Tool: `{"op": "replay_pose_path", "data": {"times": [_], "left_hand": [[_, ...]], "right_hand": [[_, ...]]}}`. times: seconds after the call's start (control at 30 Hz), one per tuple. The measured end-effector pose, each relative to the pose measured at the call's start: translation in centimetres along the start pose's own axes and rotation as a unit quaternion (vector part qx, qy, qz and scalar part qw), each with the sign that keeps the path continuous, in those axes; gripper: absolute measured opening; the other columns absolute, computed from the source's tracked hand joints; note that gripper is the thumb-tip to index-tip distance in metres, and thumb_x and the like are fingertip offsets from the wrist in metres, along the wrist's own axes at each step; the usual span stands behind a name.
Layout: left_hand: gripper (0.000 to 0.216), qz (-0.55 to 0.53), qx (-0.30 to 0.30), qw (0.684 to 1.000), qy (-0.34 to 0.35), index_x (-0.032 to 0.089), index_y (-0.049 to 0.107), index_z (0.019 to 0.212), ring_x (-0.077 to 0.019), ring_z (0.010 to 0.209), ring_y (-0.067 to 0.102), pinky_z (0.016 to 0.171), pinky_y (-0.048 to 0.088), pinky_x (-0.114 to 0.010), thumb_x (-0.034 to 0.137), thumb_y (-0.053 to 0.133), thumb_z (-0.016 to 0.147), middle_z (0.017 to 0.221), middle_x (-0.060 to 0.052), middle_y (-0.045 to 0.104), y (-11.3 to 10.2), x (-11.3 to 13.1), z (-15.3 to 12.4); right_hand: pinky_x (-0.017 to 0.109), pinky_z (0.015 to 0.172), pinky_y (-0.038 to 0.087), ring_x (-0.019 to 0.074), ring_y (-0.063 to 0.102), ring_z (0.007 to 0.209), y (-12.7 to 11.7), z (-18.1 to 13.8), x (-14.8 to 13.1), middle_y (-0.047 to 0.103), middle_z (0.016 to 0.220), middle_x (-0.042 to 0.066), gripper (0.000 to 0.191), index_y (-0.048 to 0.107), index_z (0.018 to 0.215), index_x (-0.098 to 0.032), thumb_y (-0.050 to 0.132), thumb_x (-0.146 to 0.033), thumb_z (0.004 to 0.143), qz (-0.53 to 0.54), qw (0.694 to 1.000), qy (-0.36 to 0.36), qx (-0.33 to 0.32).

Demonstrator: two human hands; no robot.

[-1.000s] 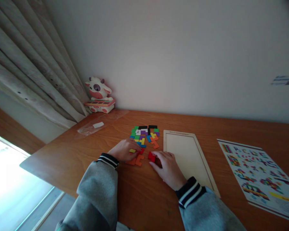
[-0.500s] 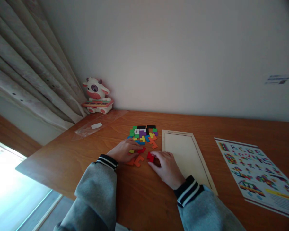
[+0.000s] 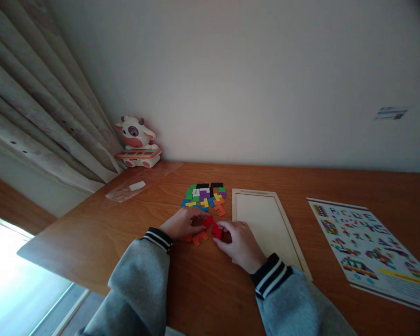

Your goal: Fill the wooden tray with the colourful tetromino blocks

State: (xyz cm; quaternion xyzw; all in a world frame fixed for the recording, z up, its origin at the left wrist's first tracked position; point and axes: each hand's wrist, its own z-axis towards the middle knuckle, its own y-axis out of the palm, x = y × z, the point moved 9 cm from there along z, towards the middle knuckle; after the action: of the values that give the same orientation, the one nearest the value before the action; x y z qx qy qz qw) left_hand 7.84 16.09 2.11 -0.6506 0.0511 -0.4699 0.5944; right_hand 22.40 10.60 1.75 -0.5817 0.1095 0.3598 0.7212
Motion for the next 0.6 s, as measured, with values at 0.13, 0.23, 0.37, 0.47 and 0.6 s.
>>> {"op": "replay_pose_path", "data": {"times": [0.13,0.23,0.37,0.47,0.6], "left_hand": [[0.032,-0.011,0.012,1.000,0.014,0.020,0.069,0.114,-0.0154,0.087,0.065,0.079,0.053,-0.025,0.031,0.070,0.084,0.104,-0.006,0.069,0.1,0.4,0.2],[0.027,-0.041,0.033,0.999,0.009,0.018,0.070,0.110,-0.0141,0.084,0.064,0.076,0.054,-0.024,0.025,0.068,0.084,0.105,-0.008,0.066,0.0,0.5,0.4],[0.022,-0.035,0.052,0.998,-0.002,0.017,0.071,0.104,-0.0119,0.078,0.063,0.072,0.055,-0.023,0.017,0.064,0.083,0.104,-0.007,0.065,0.0,0.8,0.5],[0.025,0.049,0.109,0.993,0.000,0.019,0.072,0.100,-0.0147,0.089,0.064,0.083,0.054,-0.027,0.009,0.058,0.082,0.106,-0.006,0.065,-1.1,1.1,0.3],[0.024,0.151,0.123,0.981,0.021,0.020,0.072,0.098,-0.0170,0.091,0.064,0.086,0.054,-0.030,0.010,0.055,0.085,0.105,-0.007,0.065,-1.0,1.7,0.1]], "right_hand": [[0.039,0.088,0.047,0.0236,0.069,0.089,-0.1,0.1,-0.1,0.076,0.096,0.006,0.035,0.069,0.107,-0.018,0.079,-0.023,0.074,0.006,1.000,-0.001,0.003],[0.038,0.087,0.048,0.0235,0.069,0.088,-0.1,0.2,0.0,0.076,0.096,0.006,0.037,0.069,0.108,-0.018,0.079,-0.022,0.073,0.006,1.000,-0.001,0.006],[0.037,0.086,0.049,0.0236,0.069,0.087,-0.1,0.3,0.4,0.076,0.096,0.006,0.036,0.070,0.107,-0.019,0.079,-0.021,0.072,0.002,1.000,0.000,0.011],[0.037,0.086,0.050,0.0232,0.069,0.087,-0.3,0.3,0.5,0.076,0.096,0.006,0.037,0.069,0.108,-0.018,0.079,-0.021,0.072,0.005,1.000,-0.004,0.025],[0.037,0.088,0.050,0.0229,0.069,0.089,-0.7,0.3,0.5,0.076,0.100,0.007,0.039,0.068,0.110,-0.017,0.078,-0.021,0.072,0.009,0.999,-0.005,0.045]]}}
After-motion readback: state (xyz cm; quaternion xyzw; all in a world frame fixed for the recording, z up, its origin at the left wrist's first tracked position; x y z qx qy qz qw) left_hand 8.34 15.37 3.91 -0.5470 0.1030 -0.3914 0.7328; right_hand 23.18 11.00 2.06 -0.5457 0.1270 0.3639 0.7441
